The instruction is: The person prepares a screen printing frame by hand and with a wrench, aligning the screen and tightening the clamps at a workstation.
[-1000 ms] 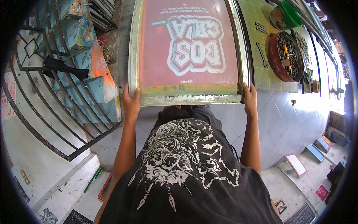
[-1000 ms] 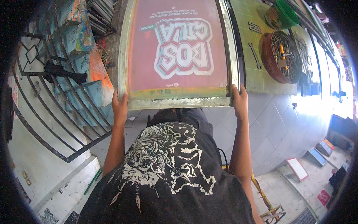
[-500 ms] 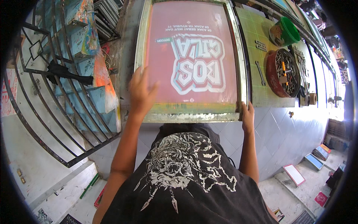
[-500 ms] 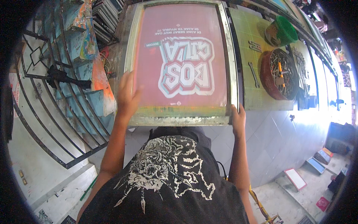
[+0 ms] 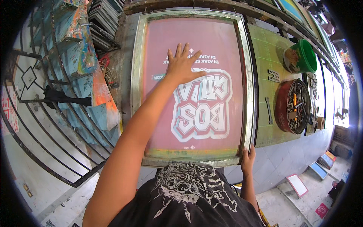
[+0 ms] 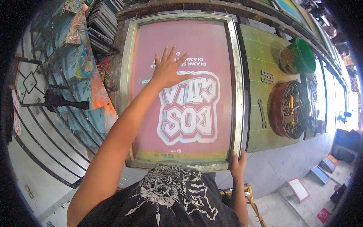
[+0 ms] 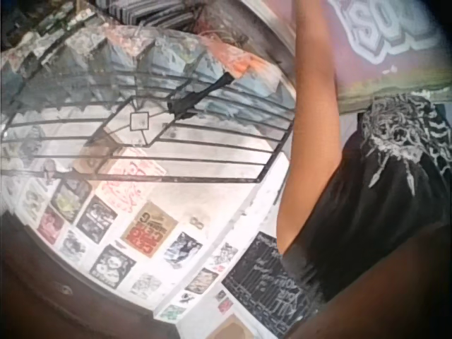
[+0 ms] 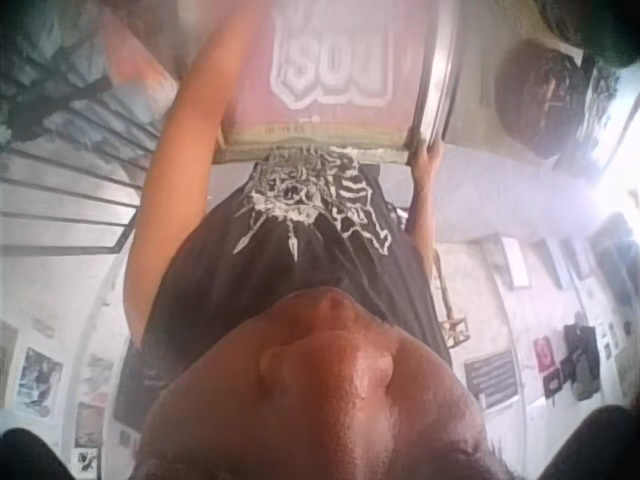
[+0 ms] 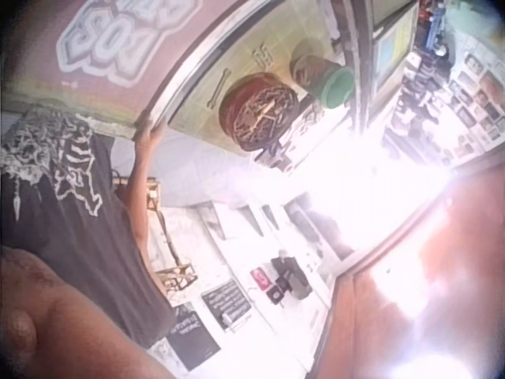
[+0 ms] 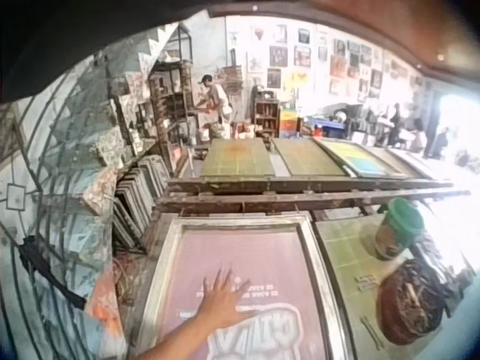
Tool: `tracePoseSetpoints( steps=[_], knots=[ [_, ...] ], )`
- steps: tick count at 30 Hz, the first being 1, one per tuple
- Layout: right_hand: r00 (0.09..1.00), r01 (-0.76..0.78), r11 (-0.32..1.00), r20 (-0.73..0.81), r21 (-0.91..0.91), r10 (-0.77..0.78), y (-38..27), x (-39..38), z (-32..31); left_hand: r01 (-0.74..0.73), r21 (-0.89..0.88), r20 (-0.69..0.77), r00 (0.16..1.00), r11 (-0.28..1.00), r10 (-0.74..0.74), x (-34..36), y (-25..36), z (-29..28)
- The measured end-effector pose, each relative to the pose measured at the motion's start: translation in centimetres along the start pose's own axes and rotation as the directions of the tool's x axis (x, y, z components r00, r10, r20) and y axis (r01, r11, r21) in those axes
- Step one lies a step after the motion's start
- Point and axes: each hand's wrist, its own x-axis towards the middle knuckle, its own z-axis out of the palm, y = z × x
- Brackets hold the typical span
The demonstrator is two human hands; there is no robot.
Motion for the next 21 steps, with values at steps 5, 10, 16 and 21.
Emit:
tracePoseSetpoints(
  steps=[5,10,16,21],
  knots=[
    [0.993,-0.115,0.992,0.027,0.042,0.114,-0.5,-0.2,0.1,0.013,-0.012,0.002,1.0,1.0,-0.013,-0.1,-0.3,-0.3],
    [0.998,-0.066,0.995,0.011,0.08,0.066,1.6,-0.1,-0.3,0.016,-0.003,0.005,1.0,1.0,-0.016,0.3,-0.2,-0.1],
    [0.997,-0.072,0.997,0.033,0.036,0.07,-0.5,0.2,0.1,-0.003,0.016,-0.044,0.999,1.0,0.004,0.1,-0.4,0.2],
    [1.0,0.006,0.998,0.031,-0.055,-0.005,-0.1,0.6,0.0,-0.096,0.016,0.01,0.995,0.995,0.096,-3.6,2.4,0.4]
  ],
)
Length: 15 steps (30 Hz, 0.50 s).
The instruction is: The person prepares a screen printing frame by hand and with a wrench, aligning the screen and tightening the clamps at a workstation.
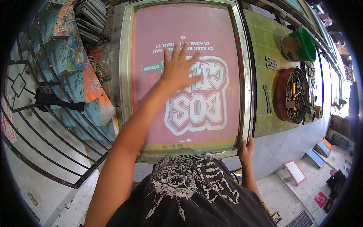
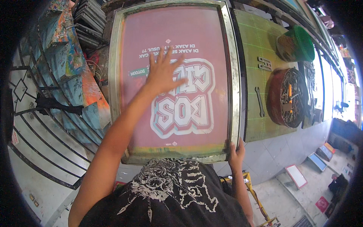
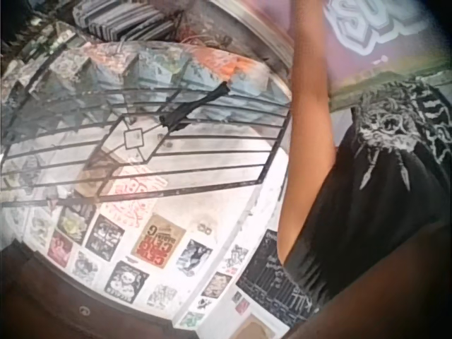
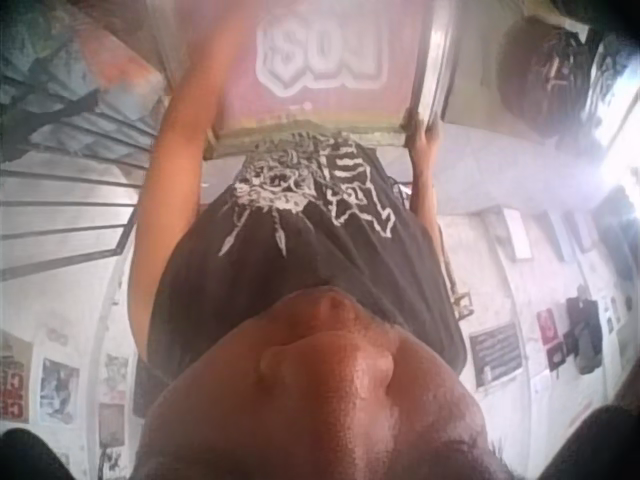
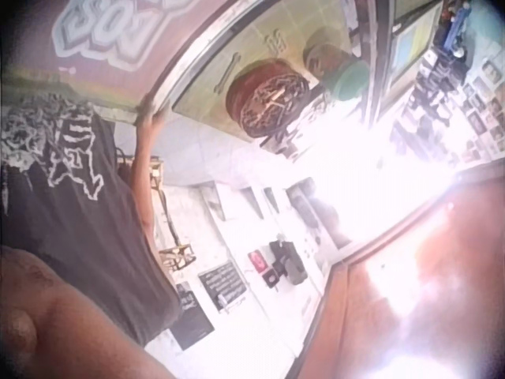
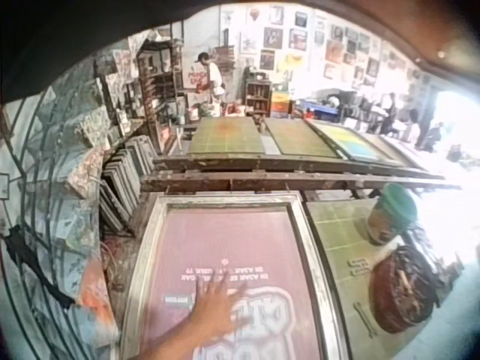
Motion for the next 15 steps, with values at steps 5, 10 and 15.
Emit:
tracePoseSetpoints(
  steps=[5,10,15],
  knots=[
    [1.0,0.002,0.999,-0.02,0.032,-0.001,0.2,-0.3,-0.1,-0.123,-0.132,0.106,0.985,0.984,0.138,-9.1,6.4,0.0],
    [1.0,-0.031,0.998,0.003,0.062,0.03,-0.7,-0.2,0.3,-0.114,-0.184,0.19,0.97,0.976,0.149,-17.0,8.7,-0.5],
    [0.997,0.074,0.997,-0.004,-0.028,-0.074,0.5,-0.2,-0.1,-0.092,-0.184,0.159,0.98,0.979,0.122,-19.5,8.8,-0.3]
  ],
)
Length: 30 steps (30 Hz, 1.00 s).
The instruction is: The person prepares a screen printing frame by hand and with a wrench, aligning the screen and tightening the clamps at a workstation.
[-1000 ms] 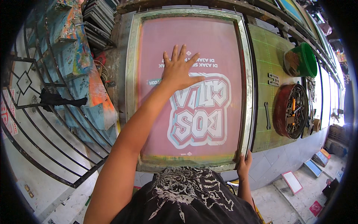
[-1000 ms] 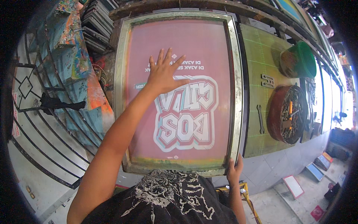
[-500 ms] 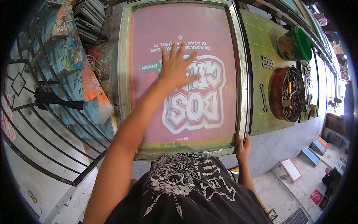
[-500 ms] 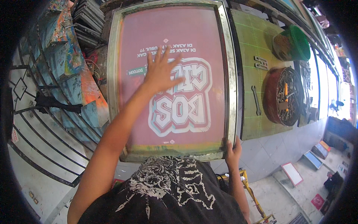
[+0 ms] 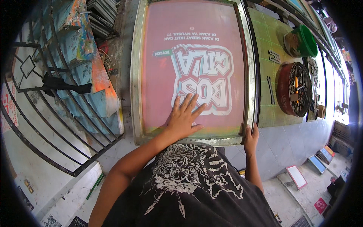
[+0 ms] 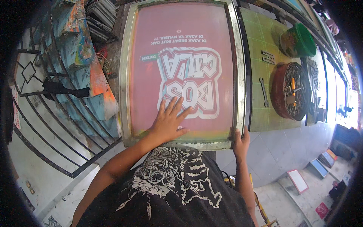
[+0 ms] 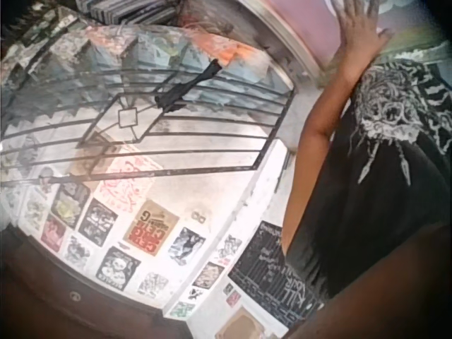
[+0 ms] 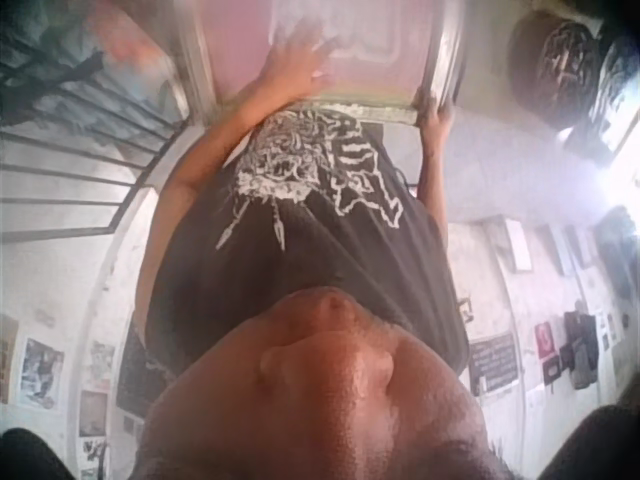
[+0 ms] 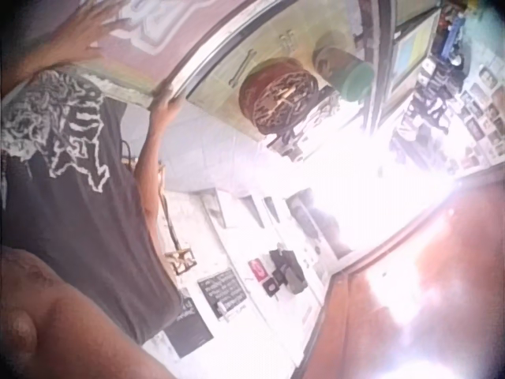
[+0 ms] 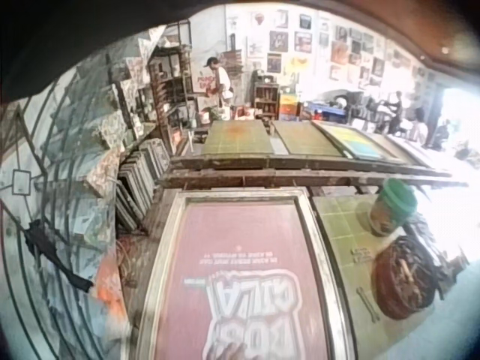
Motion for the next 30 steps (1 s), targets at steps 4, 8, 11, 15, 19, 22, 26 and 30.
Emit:
tracePoseSetpoints(
  steps=[4,8,11,15,19,22,26,30],
  knots=[
    [0.999,-0.017,0.999,-0.028,0.046,0.018,-1.6,-0.2,0.6,0.03,0.006,-0.065,0.997,1.0,-0.029,0.4,0.1,0.1],
    [1.0,-0.008,0.999,-0.019,0.047,0.009,0.5,0.3,0.3,0.068,0.045,-0.114,0.992,0.997,-0.063,2.0,-1.0,0.3],
    [0.999,-0.035,0.999,-0.014,0.026,0.036,-0.5,0.2,0.2,0.099,0.106,-0.127,0.988,0.989,-0.085,3.6,-1.8,-0.1],
    [0.999,-0.013,1.0,-0.042,0.021,0.013,-0.3,0.1,0.2,0.112,0.101,-0.128,0.987,0.989,-0.099,5.0,-2.6,-0.4],
    [0.999,-0.048,0.997,-0.01,0.065,0.048,0.2,0.2,0.0,0.124,0.137,-0.158,0.982,0.983,-0.102,5.2,-2.8,0.3],
    [0.997,-0.08,0.986,0.007,0.143,0.08,-0.4,0.0,0.3,0.071,0.166,-0.152,0.987,0.984,-0.046,3.6,-2.2,0.7],
    [0.99,-0.141,0.961,0.05,0.24,0.133,0.6,0.3,-0.1,-0.029,0.115,-0.073,0.997,0.993,0.037,-0.5,-0.6,0.6],
    [0.99,-0.105,0.903,-0.041,0.416,0.134,1.0,-0.5,-0.3,-0.053,0.001,0.058,0.997,0.999,0.053,-4.8,0.3,-0.7]
  ],
)
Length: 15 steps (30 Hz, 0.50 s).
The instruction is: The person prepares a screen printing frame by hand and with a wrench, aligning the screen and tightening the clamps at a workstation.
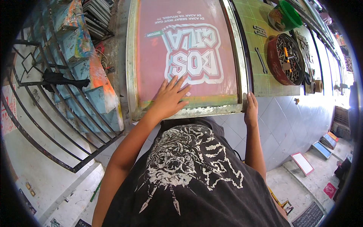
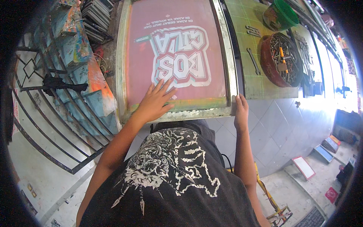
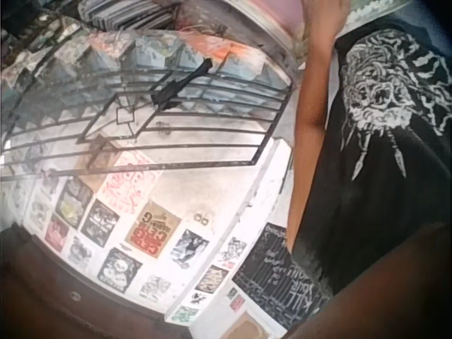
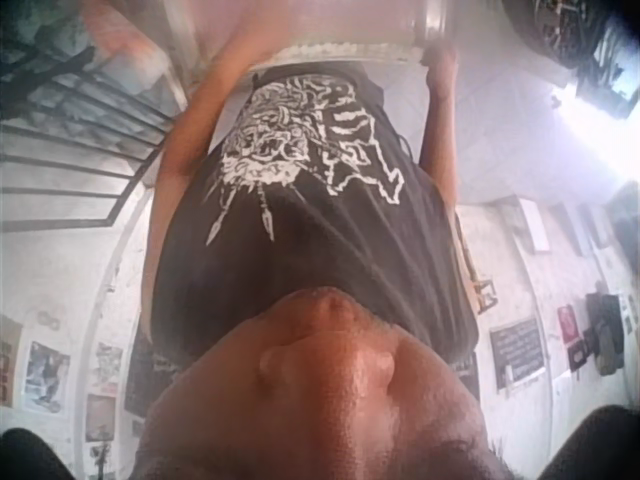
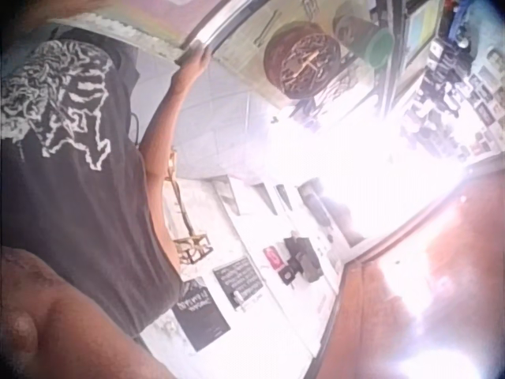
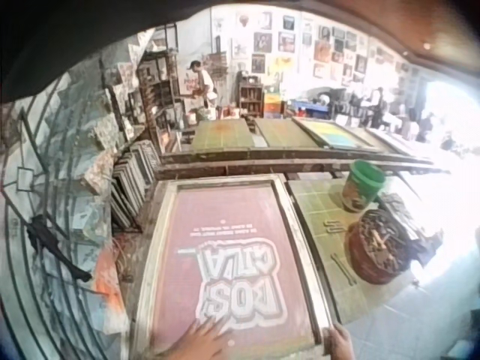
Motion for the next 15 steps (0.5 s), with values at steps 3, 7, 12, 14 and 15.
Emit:
tracePoseSetpoints(
  steps=[3,7,12,14,15],
  knots=[
    [0.989,-0.124,0.987,0.095,0.099,0.114,1.7,-0.4,-1.8,0.072,-0.109,0.1,0.993,0.991,-0.061,-3.2,0.0,-1.7],
    [0.989,-0.117,0.979,0.114,0.166,0.099,1.1,-2.6,-0.6,0.191,-0.204,0.123,0.978,0.96,-0.169,-6.8,0.0,-1.9],
    [0.991,-0.115,0.973,0.09,0.201,0.099,0.9,-2.7,-0.1,0.153,-0.135,0.03,0.988,0.979,-0.151,-7.8,1.2,-1.4],
    [0.99,-0.112,0.974,0.11,0.198,0.091,0.5,-2.6,-0.2,0.139,-0.107,0.002,0.99,0.984,-0.14,-7.7,1.7,-1.4],
    [0.989,-0.11,0.975,0.117,0.195,0.088,0.3,-2.7,-0.3,0.14,-0.101,-0.003,0.99,0.985,-0.141,-7.6,2.0,-1.7]
  ],
)
